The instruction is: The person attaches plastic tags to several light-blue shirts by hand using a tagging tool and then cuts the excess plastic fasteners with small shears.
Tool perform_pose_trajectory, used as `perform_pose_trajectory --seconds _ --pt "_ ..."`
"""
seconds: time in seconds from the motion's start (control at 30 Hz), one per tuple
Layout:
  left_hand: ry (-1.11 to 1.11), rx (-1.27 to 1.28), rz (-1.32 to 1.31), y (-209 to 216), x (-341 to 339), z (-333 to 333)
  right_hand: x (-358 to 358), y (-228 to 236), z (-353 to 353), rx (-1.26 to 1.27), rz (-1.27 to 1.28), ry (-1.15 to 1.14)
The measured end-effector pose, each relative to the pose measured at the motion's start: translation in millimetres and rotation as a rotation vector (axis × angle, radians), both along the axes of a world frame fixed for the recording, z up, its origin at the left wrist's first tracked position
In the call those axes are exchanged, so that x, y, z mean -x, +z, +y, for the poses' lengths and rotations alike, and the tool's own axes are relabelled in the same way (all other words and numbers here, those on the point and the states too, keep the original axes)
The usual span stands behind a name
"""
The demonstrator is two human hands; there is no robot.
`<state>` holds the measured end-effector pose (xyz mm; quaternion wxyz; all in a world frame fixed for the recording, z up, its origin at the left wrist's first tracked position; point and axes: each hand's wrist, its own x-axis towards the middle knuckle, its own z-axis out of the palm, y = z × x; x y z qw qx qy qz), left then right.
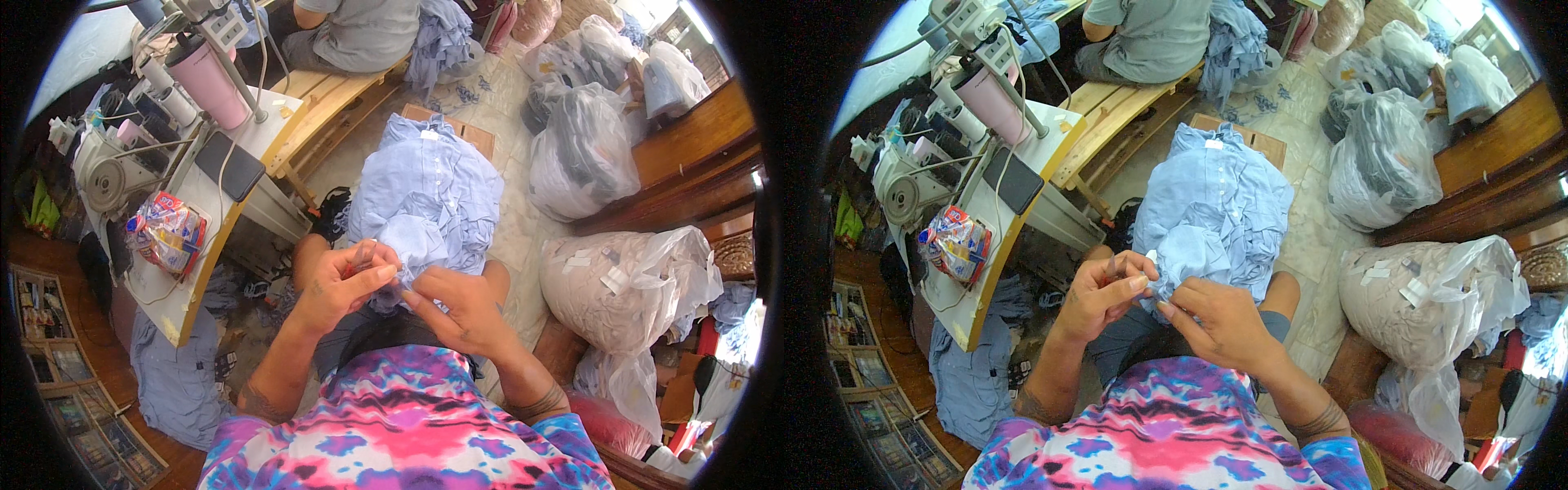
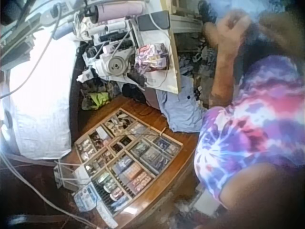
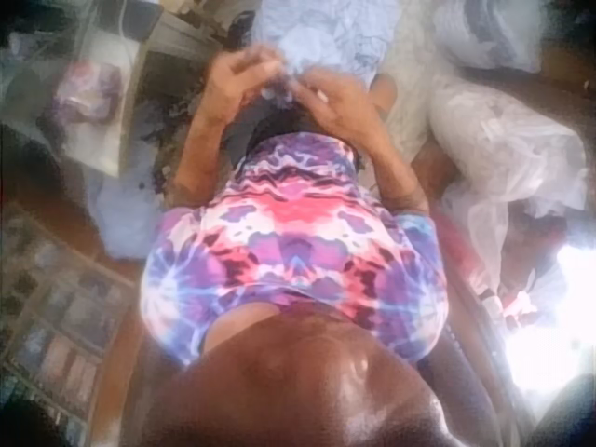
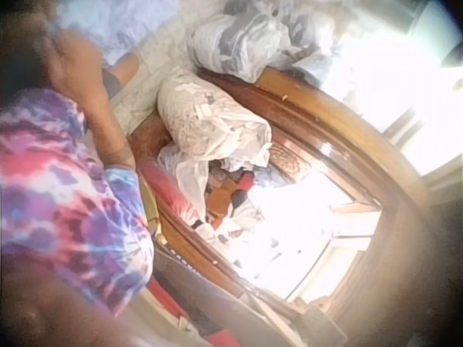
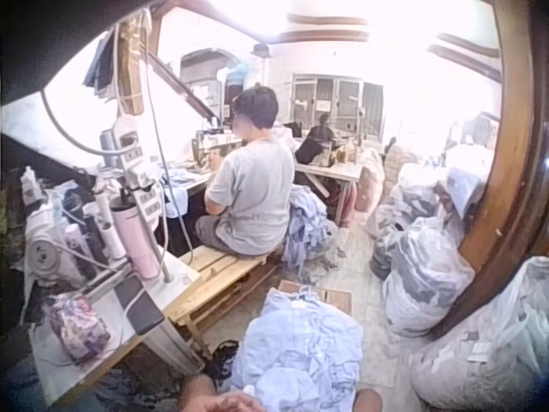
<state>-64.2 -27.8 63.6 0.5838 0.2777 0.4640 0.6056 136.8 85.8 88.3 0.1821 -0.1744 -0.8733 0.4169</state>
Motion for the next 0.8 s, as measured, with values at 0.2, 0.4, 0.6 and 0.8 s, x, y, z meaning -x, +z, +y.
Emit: perform_pose_trajectory --seconds 0.2,0.4,0.6,0.8 --pt "-0.086 -0.169 -0.318 -21 -8 -11 -3 -16 -3 0.360 0.303 -0.013" --pt "-0.058 -0.304 -0.410 -20 -29 -14 2 -28 -23 0.536 0.384 -0.124" --pt "-0.073 -0.221 -0.308 -19 -33 -19 -10 -37 -26 0.594 0.408 -0.224" --pt "-0.061 -0.231 -0.396 -15 -34 -27 -9 -27 -30 0.584 0.448 -0.175"
